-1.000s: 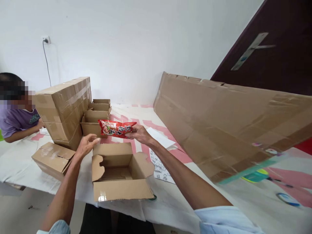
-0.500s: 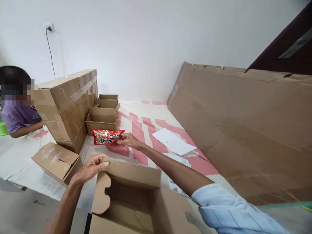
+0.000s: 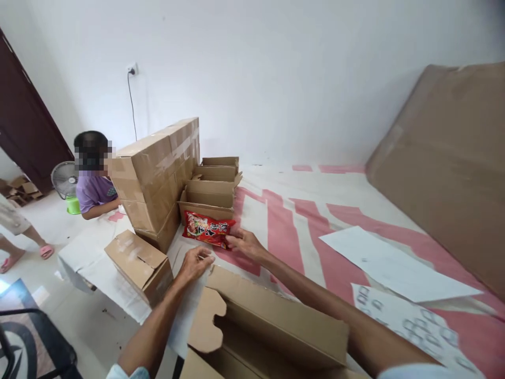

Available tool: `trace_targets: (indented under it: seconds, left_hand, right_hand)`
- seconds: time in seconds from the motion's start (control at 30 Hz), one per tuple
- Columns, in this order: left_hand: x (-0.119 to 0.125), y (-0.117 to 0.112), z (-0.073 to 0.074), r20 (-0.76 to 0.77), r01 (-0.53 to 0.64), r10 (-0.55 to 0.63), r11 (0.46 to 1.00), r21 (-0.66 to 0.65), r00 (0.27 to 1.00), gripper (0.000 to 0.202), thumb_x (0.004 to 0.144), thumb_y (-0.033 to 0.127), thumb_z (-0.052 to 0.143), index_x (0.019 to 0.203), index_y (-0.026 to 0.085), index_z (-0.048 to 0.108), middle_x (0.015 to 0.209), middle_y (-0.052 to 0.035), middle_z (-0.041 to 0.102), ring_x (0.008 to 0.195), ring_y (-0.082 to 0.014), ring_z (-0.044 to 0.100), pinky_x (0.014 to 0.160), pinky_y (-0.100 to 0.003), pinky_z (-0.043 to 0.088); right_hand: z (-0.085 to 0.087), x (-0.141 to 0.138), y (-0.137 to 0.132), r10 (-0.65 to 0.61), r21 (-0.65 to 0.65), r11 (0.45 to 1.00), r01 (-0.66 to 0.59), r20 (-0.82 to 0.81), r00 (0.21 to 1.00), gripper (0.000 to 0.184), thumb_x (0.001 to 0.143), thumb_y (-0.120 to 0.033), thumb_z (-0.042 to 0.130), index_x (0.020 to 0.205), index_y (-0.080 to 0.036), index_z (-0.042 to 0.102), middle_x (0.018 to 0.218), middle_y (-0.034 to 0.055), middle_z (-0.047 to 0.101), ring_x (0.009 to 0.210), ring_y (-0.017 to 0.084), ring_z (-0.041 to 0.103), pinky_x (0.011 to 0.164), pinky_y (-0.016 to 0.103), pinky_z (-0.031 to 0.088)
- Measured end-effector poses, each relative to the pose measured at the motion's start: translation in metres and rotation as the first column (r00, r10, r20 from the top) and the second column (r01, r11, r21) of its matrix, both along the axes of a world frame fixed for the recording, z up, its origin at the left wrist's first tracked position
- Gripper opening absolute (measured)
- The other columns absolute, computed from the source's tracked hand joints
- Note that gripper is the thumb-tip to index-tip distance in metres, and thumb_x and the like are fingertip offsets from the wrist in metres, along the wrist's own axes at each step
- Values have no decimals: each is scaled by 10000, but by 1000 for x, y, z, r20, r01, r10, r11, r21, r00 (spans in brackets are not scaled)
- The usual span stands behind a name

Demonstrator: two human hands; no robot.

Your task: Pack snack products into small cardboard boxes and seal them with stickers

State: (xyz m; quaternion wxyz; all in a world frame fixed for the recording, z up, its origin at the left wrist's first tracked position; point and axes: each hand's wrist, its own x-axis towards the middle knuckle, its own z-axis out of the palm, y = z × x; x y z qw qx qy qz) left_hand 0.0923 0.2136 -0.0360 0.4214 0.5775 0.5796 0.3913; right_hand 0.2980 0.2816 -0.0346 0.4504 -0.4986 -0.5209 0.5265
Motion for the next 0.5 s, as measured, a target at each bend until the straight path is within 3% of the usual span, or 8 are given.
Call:
trace_targets:
  seconds: [0.13,0.33,0.4,0.5]
  left_hand:
    - [7,22,1,-154,-23,29,999,40,988,269,751,323,865,959,180,773,869,-54,772,798,-205,697,754,-297,514]
    - [17,44,3,-348,-65,88,995,78,933,248,788,355,874,949,201,765,903,-66,788,898,-240,703,804,-311,475]
    - [19,50,2,-391,-80,112,992,96,914,230,806,351,860,948,200,762,935,-78,793,921,-250,705,804,-313,463]
    - [22,58,2,-438,-105,149,987,125,887,195,842,343,828,961,204,762,962,-81,797,941,-250,709,806,-307,455]
  right_hand:
    - [12,28,-38,-31,5,999,31,30,999,380,635,-438,862,891,-185,742,921,101,786,721,227,722,636,347,602]
    - [36,85,-128,-76,4,997,76,85,993,661,595,-721,847,985,-189,799,1005,158,804,819,285,750,713,401,636]
    - [36,101,-160,-174,-4,984,176,128,976,637,612,-738,813,970,-211,816,1010,156,815,863,311,765,751,401,646]
    - [21,119,-205,-311,-38,945,324,192,931,546,616,-691,794,927,-244,835,914,121,825,800,319,775,710,383,652]
